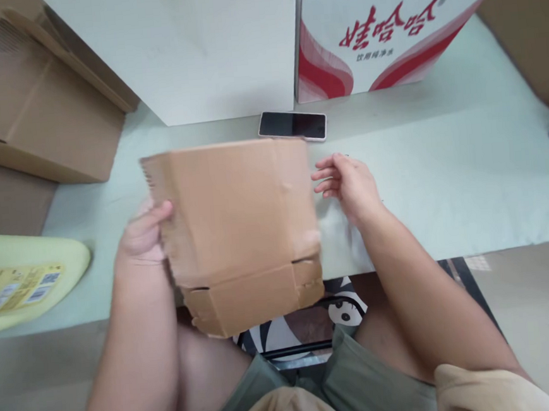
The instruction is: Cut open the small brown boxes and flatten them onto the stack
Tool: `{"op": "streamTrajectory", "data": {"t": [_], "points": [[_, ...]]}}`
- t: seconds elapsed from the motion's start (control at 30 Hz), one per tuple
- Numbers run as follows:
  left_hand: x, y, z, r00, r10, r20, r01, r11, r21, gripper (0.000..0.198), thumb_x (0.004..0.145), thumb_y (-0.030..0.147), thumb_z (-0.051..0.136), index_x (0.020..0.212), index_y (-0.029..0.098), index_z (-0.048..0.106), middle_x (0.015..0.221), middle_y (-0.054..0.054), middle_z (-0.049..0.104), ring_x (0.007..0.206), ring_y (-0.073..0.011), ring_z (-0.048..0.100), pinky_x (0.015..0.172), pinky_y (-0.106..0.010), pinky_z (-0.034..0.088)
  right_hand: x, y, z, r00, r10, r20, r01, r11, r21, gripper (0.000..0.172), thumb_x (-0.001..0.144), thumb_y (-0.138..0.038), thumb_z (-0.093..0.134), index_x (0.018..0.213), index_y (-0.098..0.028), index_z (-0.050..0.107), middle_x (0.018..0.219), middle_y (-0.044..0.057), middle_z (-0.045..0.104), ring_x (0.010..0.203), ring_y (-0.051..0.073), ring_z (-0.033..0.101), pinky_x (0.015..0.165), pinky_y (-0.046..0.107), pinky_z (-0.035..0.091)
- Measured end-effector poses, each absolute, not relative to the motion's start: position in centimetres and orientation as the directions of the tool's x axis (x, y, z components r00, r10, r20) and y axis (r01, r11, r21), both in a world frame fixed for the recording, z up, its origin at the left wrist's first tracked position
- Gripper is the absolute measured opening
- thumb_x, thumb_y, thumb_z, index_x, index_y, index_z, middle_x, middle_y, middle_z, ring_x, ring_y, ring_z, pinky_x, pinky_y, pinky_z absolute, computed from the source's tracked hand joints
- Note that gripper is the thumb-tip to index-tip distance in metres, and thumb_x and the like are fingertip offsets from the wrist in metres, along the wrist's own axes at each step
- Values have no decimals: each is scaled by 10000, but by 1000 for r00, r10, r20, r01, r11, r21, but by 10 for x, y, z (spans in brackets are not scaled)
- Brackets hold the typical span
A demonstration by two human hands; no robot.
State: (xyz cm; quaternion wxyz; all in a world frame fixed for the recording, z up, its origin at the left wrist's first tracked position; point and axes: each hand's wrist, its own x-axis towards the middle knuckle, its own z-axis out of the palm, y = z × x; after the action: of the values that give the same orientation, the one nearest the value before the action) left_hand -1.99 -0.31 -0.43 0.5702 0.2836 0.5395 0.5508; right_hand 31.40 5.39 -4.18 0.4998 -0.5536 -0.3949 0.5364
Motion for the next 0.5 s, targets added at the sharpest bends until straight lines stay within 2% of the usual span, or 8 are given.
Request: {"op": "streamTrajectory", "data": {"t": [0.07,0.13,0.23,0.3,0.33,0.43,0.5], "points": [[-28,-2,1,-346,921,-179,-381,36,924,139,781,281,774,900,222,733,940,-48,845,1079,-333,811,940,-462,686,322,58,-43,111,970,-217,-128,-203,-971,517,797,-720,748,841,-211,667,721,36,708,546,132,624,474,252,455],[-34,0,4,-414,904,-107,-419,-84,904,67,906,291,683,924,260,739,1021,8,855,1362,-280,695,1099,-423,621,325,55,-42,43,976,-214,-156,-205,-966,541,753,-743,785,847,-222,674,751,38,728,600,155,667,519,269,509],[-35,8,1,-445,894,-52,-447,-172,878,78,951,314,674,943,288,747,1134,32,847,1551,-210,520,1198,-373,548,317,42,-37,-245,953,-177,-175,-224,-959,662,649,-861,796,851,-242,672,726,30,721,654,208,717,552,313,561],[-32,13,-2,-461,886,-43,-464,-199,863,40,919,296,709,936,271,736,1196,-4,829,1515,-210,561,1184,-356,555,305,31,-31,-392,906,-160,-153,-235,-960,734,594,-915,792,839,-237,652,663,24,699,584,203,698,492,301,528],[-30,16,-4,-459,886,-69,-481,-182,858,43,907,276,710,942,260,728,1210,-21,821,1464,-212,609,1165,-353,566,298,27,-28,-411,896,-167,-130,-239,-962,731,591,-901,810,826,-230,640,628,18,686,529,183,670,453,278,493],[-23,21,-4,-457,859,-232,-547,-66,834,90,880,227,664,954,250,710,1111,-25,821,1242,-218,738,1054,-355,619,280,16,-18,-300,925,-234,-68,-266,-962,625,635,-744,898,776,-215,596,518,-21,607,403,118,563,371,217,380],[-20,21,0,-428,844,-322,-566,28,824,91,859,238,634,916,255,704,992,-31,812,1101,-231,773,921,-336,653,275,10,-12,-185,942,-281,-83,-300,-950,609,604,-690,931,759,-218,580,488,-43,561,376,106,530,348,208,360]]}}
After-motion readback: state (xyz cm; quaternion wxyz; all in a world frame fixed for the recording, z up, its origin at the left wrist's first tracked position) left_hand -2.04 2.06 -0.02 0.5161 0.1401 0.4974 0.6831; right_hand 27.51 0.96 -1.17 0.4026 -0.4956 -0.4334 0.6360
